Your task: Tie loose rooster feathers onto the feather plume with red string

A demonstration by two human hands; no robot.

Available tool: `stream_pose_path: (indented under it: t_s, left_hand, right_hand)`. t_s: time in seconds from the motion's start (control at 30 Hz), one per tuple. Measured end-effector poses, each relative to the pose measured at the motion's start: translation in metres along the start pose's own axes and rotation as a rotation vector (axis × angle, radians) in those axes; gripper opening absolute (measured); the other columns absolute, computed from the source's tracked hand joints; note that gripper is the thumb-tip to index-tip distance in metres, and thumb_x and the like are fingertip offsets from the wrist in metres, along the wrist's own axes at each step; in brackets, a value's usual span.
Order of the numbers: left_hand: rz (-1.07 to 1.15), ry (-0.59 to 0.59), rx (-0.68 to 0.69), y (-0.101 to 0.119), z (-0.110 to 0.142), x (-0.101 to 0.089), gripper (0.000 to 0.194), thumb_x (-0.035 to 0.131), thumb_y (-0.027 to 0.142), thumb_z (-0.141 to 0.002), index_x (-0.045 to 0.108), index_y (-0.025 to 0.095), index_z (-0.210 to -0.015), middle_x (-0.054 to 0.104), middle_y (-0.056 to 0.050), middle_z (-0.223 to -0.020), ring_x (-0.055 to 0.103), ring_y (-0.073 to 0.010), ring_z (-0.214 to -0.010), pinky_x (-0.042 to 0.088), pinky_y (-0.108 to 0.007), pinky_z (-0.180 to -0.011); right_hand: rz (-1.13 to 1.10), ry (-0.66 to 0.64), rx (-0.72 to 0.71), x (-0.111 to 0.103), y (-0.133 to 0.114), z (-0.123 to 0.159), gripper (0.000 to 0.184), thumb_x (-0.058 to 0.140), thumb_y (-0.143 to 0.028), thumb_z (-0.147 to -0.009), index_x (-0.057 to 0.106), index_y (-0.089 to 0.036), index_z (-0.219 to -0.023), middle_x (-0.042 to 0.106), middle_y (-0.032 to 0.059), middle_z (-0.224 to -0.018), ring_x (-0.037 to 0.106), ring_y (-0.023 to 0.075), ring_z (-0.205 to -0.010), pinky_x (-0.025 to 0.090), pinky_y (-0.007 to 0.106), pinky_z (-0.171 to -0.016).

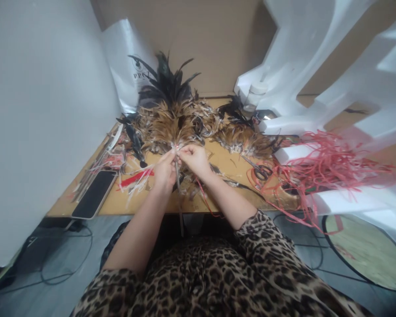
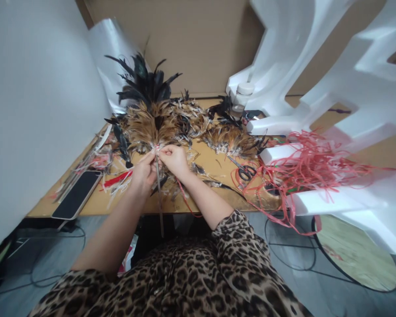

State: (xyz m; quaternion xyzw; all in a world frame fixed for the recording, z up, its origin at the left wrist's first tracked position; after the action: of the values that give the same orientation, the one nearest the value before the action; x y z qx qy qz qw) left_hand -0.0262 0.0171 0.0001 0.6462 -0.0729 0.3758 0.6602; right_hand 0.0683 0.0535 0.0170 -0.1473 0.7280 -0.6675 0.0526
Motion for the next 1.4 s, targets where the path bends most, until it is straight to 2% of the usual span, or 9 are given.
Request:
stream_pose_path:
  t_s: [0.23,0.47,0.63,0.87,0.93,1.03,1.27,1.4]
  left_hand:
    - [0.045,0.003,0.036,-0.006,-0.005,-0.007,0.010,0.069,0.015,-0.069,0.067,0.013,-0.079,0.069,-0.004,-0.075,0.063,-0.0094,-0.066,0.049,-0.021,-0.066]
    - [0.097,0.020,0.076,-0.012,-0.008,-0.011,0.011,0.068,0.014,-0.068,0.068,0.011,-0.079,0.069,-0.004,-0.073,0.063,-0.0093,-0.067,0.050,-0.021,-0.070]
    - [0.080,-0.027,0.014,-0.011,-0.008,-0.011,0.014,0.070,0.022,-0.071,0.067,0.011,-0.079,0.068,-0.005,-0.071,0.063,-0.0109,-0.062,0.051,-0.023,-0.065]
    - [0.053,-0.053,-0.091,-0.005,-0.008,-0.012,0.007,0.069,0.013,-0.072,0.066,0.011,-0.077,0.068,-0.004,-0.069,0.063,-0.0095,-0.060,0.051,-0.019,-0.059]
    - [0.035,-0.049,-0.114,-0.005,-0.008,-0.013,0.005,0.068,0.013,-0.074,0.065,0.010,-0.073,0.066,-0.004,-0.065,0.060,-0.0074,-0.053,0.048,-0.016,-0.052]
    - [-0.006,-0.048,-0.150,-0.007,-0.007,-0.014,0.013,0.068,0.018,-0.075,0.062,0.009,-0.067,0.060,-0.002,-0.056,0.051,-0.0046,-0.043,0.040,-0.013,-0.042]
    - [-0.054,-0.129,-0.158,-0.005,0.000,-0.012,0.018,0.071,0.025,-0.071,0.064,0.008,-0.073,0.055,-0.001,-0.053,0.045,-0.0044,-0.041,0.033,-0.014,-0.038]
    - [-0.060,-0.148,-0.088,0.000,0.001,-0.011,0.022,0.075,0.024,-0.064,0.063,0.008,-0.073,0.055,0.000,-0.055,0.043,-0.0031,-0.043,0.029,-0.013,-0.037]
  right_hand:
    - [0.154,0.012,-0.070,-0.003,0.008,-0.005,0.013,0.066,-0.028,-0.067,0.063,-0.015,-0.065,0.058,-0.0018,-0.054,0.049,0.0085,-0.049,0.038,0.020,-0.049]
    - [0.308,0.056,-0.168,-0.005,0.003,-0.001,0.012,0.065,-0.027,-0.065,0.067,-0.016,-0.067,0.055,-0.0030,-0.054,0.042,0.0073,-0.049,0.031,0.019,-0.047]
    - [0.243,0.024,-0.111,-0.003,0.005,-0.003,0.012,0.063,-0.027,-0.065,0.064,-0.015,-0.066,0.054,-0.0031,-0.052,0.043,0.0072,-0.046,0.032,0.019,-0.044]
    - [0.038,-0.068,-0.015,0.005,0.010,-0.002,0.005,0.060,-0.021,-0.065,0.059,-0.016,-0.066,0.059,-0.0016,-0.053,0.056,0.0120,-0.047,0.045,0.023,-0.048]
    - [0.016,-0.088,-0.004,0.007,0.010,-0.001,0.007,0.061,-0.022,-0.065,0.059,-0.016,-0.066,0.061,-0.0012,-0.053,0.057,0.0125,-0.047,0.047,0.024,-0.049]
    - [0.049,-0.091,-0.015,0.007,0.010,-0.001,0.010,0.064,-0.023,-0.064,0.060,-0.015,-0.067,0.060,-0.0016,-0.052,0.056,0.0114,-0.047,0.048,0.023,-0.049]
    - [0.025,-0.113,0.003,0.008,0.007,0.003,0.010,0.063,-0.023,-0.066,0.060,-0.015,-0.069,0.062,-0.0011,-0.054,0.057,0.0115,-0.046,0.048,0.023,-0.048]
    - [0.001,-0.161,0.026,0.008,0.005,0.001,0.012,0.062,-0.025,-0.067,0.062,-0.013,-0.070,0.064,0.0003,-0.057,0.058,0.0108,-0.050,0.049,0.023,-0.053]
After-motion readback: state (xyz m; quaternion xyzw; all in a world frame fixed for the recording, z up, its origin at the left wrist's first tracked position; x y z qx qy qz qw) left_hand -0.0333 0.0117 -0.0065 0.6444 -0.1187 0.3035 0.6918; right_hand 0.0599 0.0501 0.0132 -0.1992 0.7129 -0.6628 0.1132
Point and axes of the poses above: each hand's wrist, its own z-axis away from the middle knuckle, its own x-axis out of the palm, y = z × x, the point moved 6 cm from there along -z, towards the middle knuckle
